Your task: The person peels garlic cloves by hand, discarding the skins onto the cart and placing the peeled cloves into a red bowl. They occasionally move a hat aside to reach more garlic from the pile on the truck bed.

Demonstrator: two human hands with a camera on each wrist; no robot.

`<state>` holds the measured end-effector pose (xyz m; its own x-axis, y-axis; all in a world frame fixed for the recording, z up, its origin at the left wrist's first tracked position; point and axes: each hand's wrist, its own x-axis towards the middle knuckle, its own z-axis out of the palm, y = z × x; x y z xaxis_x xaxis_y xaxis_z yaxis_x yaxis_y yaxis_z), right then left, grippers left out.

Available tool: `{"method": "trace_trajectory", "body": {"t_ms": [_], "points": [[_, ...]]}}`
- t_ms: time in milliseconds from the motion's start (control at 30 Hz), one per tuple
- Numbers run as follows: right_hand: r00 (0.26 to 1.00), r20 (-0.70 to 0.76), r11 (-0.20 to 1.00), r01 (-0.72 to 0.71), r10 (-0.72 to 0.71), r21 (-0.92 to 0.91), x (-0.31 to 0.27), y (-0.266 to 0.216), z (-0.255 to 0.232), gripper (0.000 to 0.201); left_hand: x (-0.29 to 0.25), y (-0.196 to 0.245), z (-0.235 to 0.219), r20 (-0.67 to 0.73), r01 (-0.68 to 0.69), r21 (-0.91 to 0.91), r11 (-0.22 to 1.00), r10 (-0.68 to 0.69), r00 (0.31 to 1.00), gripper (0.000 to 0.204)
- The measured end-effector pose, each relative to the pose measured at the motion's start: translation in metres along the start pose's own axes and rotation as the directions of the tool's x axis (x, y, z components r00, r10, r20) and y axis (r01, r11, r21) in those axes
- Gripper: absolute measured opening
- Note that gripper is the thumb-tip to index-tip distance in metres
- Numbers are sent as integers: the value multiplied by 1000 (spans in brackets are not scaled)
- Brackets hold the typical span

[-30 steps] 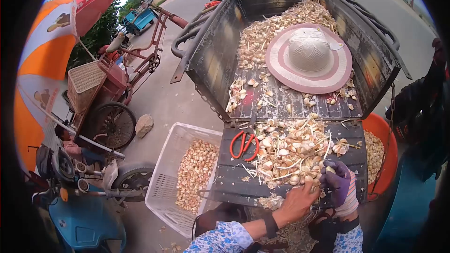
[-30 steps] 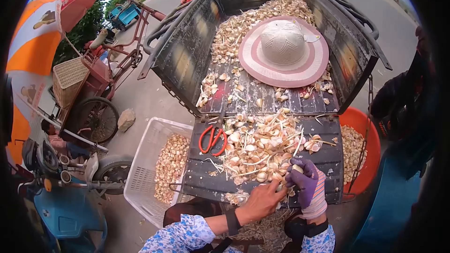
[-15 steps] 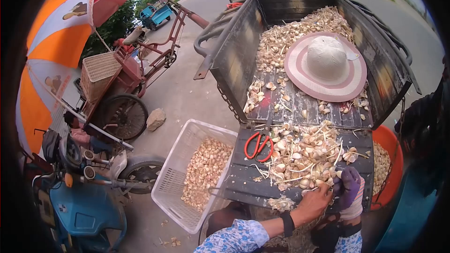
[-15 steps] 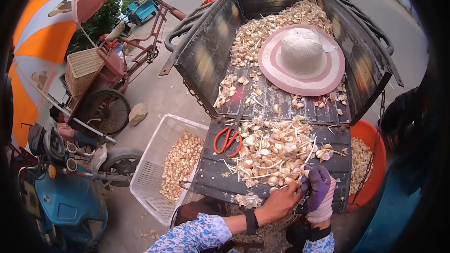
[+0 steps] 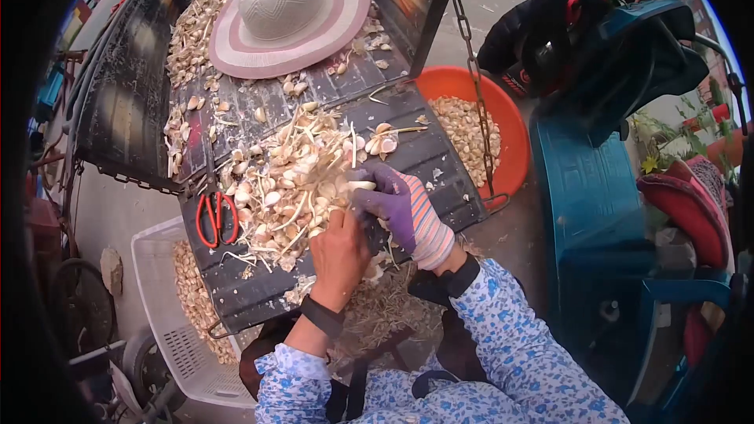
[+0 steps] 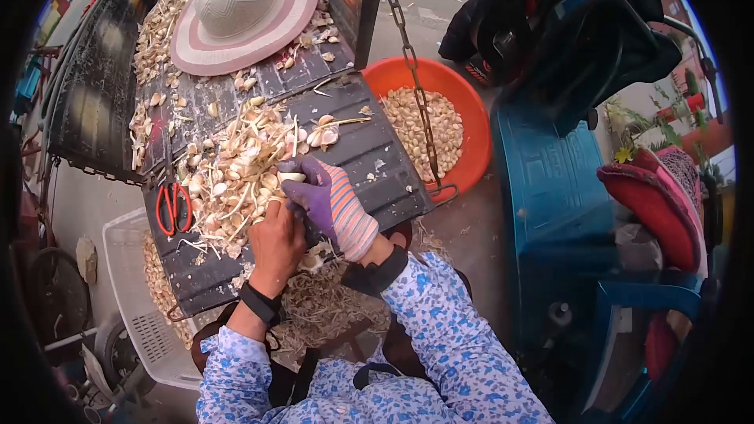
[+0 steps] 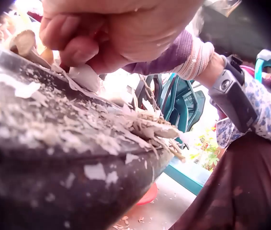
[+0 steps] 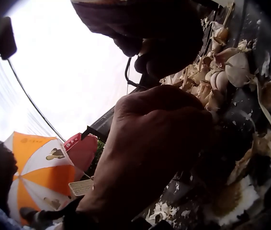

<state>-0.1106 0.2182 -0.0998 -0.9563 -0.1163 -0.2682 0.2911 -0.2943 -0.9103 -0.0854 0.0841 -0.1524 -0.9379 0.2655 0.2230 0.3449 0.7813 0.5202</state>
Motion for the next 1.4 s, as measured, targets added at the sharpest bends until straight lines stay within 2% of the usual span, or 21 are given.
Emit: {"method": "trace_trajectory", "body": {"t_ms": [100, 167, 267, 300, 333, 433, 533, 567, 667, 800, 900, 933, 967, 1000, 1033, 1067, 1133, 1233, 1333, 1400], "points": [[999, 41, 997, 13, -11, -70, 0, 0, -3, 28, 1, 6, -4, 52, 14, 2, 1000, -14, 999, 22], [998, 48, 995, 52, -48, -86, -3, 1, -5, 28, 3, -2, 1, 39, -8, -1, 1000, 8, 999, 24], [996, 43, 994, -68, 72, -81, -7, -10, -11, 28, 4, -2, 7, 5, -9, 1, 1000, 9, 1000, 19], [1000, -17, 998, 10, -11, -68, -4, -7, -15, 25, 3, -2, 8, 4, -2, 24, 1000, 2, 1000, 17], [996, -26, 996, -85, 85, -18, -4, -15, -22, 23, 3, -3, 8, 4, 6, 50, 999, -6, 1000, 15], [996, -90, 998, -18, 23, 64, 2, -12, -37, 26, 8, 4, 1, 24, -15, -6, 1000, 15, 1000, 9], [999, -44, 1000, -14, 13, -12, -4, -17, -34, 33, 7, -2, 6, 12, -37, 26, 999, 36, 999, 7], [999, -37, 1000, -28, 29, 13, -5, -16, -33, 34, 8, -2, 6, -21, -22, -7, 1000, 22, 1000, 7], [996, -83, 998, -27, 32, 63, -7, -19, -27, 31, 10, -1, 0, 16, -33, -17, 999, 33, 999, 18], [999, -38, 999, -18, 19, 27, -4, -9, -31, 32, 12, -5, 4, 38, -14, 46, 999, 13, 999, 13], [1000, -21, 999, -15, 16, 48, -4, -6, -29, 29, 10, -8, 9, -36, -35, 72, 997, 38, 999, 12], [1000, -16, 1000, -16, 17, 24, -5, -6, -30, 29, 10, -8, 8, -13, 70, -153, 986, -73, 997, 12], [1000, -11, 1000, -21, 21, 3, -5, -8, -31, 28, 12, -8, 3, 35, 179, -365, 913, -179, 983, 12], [1000, -1, 999, -31, 31, -14, -6, -8, -30, 27, 16, -3, -8, 105, 288, -548, 786, -277, 955, 12], [997, -25, 997, -77, 77, 9, -6, -9, -29, 25, 20, 6, -23, 300, 463, -803, 375, -417, 858, 12], [993, -50, 994, -105, 106, 25, -5, -9, -30, 24, 22, -2, -32, 374, 486, -842, 235, -397, 838, 14], [990, -92, 994, -105, 106, 14, -6, -13, -31, 24, 18, -18, -33, 424, 418, -904, -85, -278, 862, 19], [990, -102, 996, -91, 93, 25, -6, -13, -28, 23, 13, -15, -37, 455, 388, -880, -275, -250, 855, 21], [995, -66, 993, -86, 81, -76, -8, -18, -21, 22, 10, -19, -35, 450, 375, -864, -336, -181, 874, 22], [996, -50, 990, -80, 75, -118, -8, -17, -19, 21, 9, -20, -38, 453, 394, -870, -297, -167, 876, 23]]}}
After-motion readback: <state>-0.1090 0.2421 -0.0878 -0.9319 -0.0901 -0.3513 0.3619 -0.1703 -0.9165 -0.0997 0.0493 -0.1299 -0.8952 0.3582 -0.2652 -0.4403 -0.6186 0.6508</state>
